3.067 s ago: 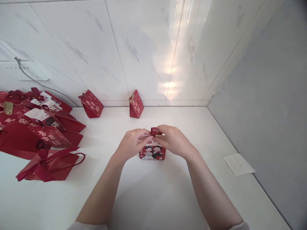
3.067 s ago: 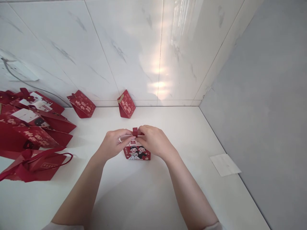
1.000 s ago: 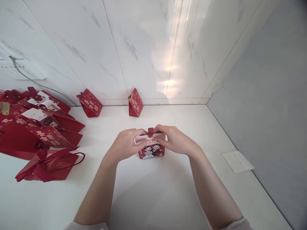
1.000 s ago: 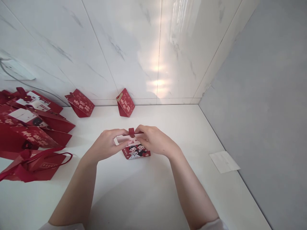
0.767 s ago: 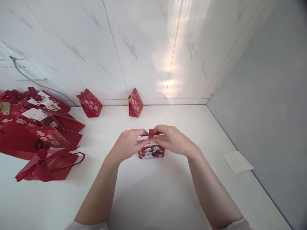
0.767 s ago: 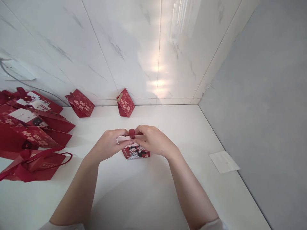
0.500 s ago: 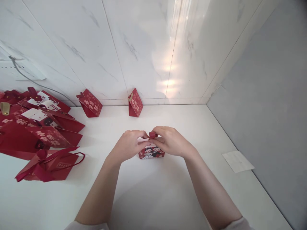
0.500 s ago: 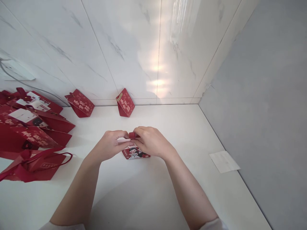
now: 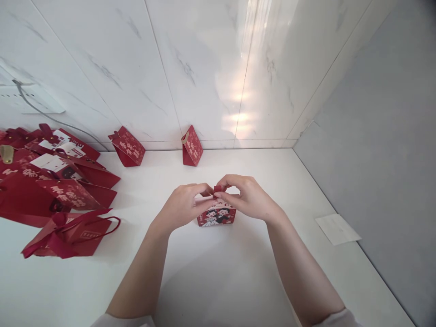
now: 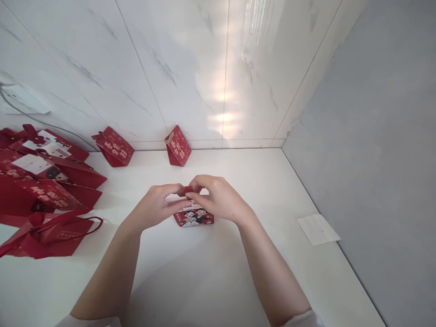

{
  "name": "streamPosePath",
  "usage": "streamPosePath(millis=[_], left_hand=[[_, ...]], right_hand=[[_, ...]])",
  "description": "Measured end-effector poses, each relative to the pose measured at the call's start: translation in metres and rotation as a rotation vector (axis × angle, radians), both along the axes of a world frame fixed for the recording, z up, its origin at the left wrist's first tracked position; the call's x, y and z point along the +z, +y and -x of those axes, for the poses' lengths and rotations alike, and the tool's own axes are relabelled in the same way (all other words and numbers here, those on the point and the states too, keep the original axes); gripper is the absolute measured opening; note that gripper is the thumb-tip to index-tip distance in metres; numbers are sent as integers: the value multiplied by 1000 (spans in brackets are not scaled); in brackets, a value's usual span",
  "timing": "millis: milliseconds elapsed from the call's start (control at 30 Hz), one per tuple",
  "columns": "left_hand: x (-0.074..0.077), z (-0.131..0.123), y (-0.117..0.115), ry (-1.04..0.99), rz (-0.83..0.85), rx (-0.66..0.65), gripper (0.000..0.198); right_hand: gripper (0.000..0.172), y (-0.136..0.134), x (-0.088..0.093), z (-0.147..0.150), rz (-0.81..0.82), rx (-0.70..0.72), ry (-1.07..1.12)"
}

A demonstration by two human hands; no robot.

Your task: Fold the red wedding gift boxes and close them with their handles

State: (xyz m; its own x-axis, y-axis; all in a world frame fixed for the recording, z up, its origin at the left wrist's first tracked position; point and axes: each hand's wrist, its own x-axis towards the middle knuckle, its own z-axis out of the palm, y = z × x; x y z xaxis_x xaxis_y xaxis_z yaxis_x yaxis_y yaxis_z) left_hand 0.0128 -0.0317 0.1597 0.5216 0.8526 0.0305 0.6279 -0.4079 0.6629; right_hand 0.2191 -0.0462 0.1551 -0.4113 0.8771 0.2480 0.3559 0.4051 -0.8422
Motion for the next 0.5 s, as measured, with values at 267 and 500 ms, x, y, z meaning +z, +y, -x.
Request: streamPosePath(millis=[267, 500], left_hand=[[-5, 0, 4, 0, -235, -127, 29], [3, 4, 0, 53, -156, 32, 20]], right_hand=[[10, 2, -4, 0, -137, -41, 2], [28, -22, 23, 5, -654, -149, -1]])
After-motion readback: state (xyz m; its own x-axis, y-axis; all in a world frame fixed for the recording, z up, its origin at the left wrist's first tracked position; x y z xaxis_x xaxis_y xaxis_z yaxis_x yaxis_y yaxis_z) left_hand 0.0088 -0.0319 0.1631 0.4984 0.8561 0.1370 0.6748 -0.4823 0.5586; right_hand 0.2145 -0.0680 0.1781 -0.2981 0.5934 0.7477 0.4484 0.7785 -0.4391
